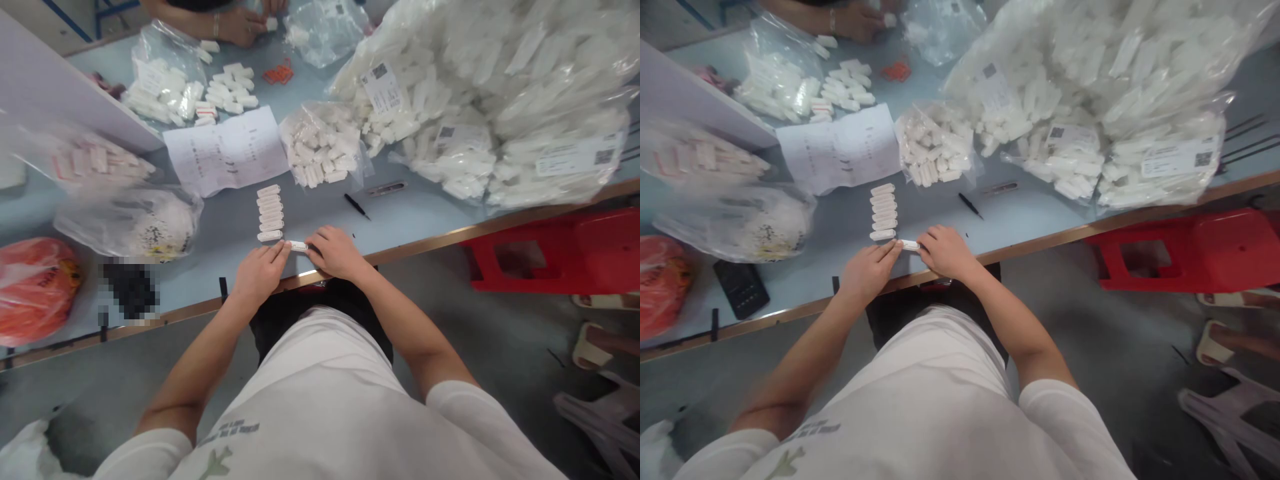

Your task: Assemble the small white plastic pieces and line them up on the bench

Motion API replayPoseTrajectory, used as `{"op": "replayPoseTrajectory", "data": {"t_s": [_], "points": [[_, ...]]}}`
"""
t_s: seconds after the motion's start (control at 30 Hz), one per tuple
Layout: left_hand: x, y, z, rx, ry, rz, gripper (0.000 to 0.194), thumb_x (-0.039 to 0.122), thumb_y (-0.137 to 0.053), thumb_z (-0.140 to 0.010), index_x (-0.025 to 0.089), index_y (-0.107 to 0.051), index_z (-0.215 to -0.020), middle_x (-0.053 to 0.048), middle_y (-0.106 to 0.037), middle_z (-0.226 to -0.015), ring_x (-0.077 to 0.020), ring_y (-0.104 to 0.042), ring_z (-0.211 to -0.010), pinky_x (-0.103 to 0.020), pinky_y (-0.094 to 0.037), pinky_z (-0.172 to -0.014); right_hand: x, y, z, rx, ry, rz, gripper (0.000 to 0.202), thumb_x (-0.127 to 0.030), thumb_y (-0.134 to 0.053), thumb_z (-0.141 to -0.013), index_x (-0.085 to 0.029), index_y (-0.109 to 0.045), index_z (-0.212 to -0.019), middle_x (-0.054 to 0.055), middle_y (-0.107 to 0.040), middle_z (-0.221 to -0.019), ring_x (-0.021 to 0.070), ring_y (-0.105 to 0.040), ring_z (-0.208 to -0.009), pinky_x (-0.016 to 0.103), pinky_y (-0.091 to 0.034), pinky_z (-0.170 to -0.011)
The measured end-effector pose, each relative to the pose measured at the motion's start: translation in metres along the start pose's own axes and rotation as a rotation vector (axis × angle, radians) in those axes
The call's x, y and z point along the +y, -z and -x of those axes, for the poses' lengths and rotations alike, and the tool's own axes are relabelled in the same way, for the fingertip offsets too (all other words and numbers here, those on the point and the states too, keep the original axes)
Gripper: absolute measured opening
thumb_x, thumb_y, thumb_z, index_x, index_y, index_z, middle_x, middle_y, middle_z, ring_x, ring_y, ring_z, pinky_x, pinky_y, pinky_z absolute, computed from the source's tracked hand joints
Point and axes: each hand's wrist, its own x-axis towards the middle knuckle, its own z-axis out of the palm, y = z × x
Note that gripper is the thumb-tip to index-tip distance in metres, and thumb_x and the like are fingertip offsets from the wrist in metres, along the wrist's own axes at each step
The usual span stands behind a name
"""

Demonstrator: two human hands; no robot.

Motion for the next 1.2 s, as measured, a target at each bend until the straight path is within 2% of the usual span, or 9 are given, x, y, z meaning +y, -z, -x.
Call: {"op": "replayPoseTrajectory", "data": {"t_s": [0.13, 0.3, 0.6, 0.77, 0.97, 1.2], "points": [[-0.001, -0.003, 0.001, 0.055, 0.089, 0.055, 0.038, 0.031, -0.042, -0.1, 0.02, -0.067, -0.127, -0.013, -0.07, -0.124, -0.0249, -0.068, -0.104, -0.039, -0.052, -0.092, -0.001, 0.0, -0.001, -0.01, -0.01, -0.004, 0.02, -0.032, -0.053, -0.097, -0.018, -0.067, -0.104, 0.01, -0.065, -0.099, 0.0243, -0.052, -0.093, 0.035, -0.035, -0.078], [-0.001, -0.002, 0.001, 0.102, 0.11, 0.006, 0.035, 0.03, -0.044, -0.099, 0.02, -0.07, -0.121, -0.012, -0.072, -0.12, -0.0234, -0.068, -0.104, -0.037, -0.051, -0.094, -0.001, 0.001, -0.001, -0.012, -0.011, 0.001, 0.02, -0.031, -0.054, -0.097, -0.018, -0.067, -0.104, 0.01, -0.065, -0.099, 0.0238, -0.052, -0.092, 0.035, -0.034, -0.078], [-0.001, -0.002, 0.0, 0.06, -0.013, -0.11, 0.036, 0.022, -0.041, -0.1, 0.024, -0.069, -0.123, -0.01, -0.069, -0.128, -0.0244, -0.065, -0.107, -0.039, -0.048, -0.086, -0.002, 0.001, -0.002, -0.004, -0.016, 0.015, 0.019, -0.034, -0.056, -0.096, -0.019, -0.067, -0.101, 0.009, -0.066, -0.098, 0.0231, -0.053, -0.091, 0.035, -0.034, -0.077], [-0.001, -0.001, -0.002, 0.114, -0.056, -0.143, 0.032, 0.02, -0.045, -0.098, 0.026, -0.071, -0.117, -0.009, -0.071, -0.122, -0.0233, -0.066, -0.104, -0.038, -0.047, -0.081, -0.003, -0.001, -0.003, 0.009, -0.032, 0.027, 0.025, -0.041, -0.057, -0.096, -0.019, -0.067, -0.099, 0.008, -0.067, -0.096, 0.0225, -0.054, -0.089, 0.034, -0.032, -0.073], [-0.005, -0.01, 0.002, 0.256, -0.029, -0.159, 0.026, 0.024, -0.049, -0.098, 0.025, -0.073, -0.107, -0.006, -0.074, -0.116, -0.0217, -0.066, -0.097, -0.036, -0.045, -0.078, -0.004, 0.003, -0.004, -0.01, -0.034, 0.047, 0.022, -0.036, -0.055, -0.097, -0.018, -0.067, -0.101, 0.009, -0.067, -0.097, 0.0225, -0.053, -0.089, 0.034, -0.032, -0.074], [-0.005, -0.006, 0.003, 0.272, -0.183, -0.297, 0.025, 0.018, -0.05, -0.096, 0.025, -0.071, -0.109, -0.004, -0.073, -0.119, -0.0211, -0.066, -0.097, -0.035, -0.041, -0.074, -0.004, 0.002, -0.003, -0.001, -0.023, 0.043, 0.022, -0.035, -0.055, -0.096, -0.018, -0.067, -0.101, 0.009, -0.067, -0.096, 0.0234, -0.054, -0.091, 0.034, -0.034, -0.077]]}}
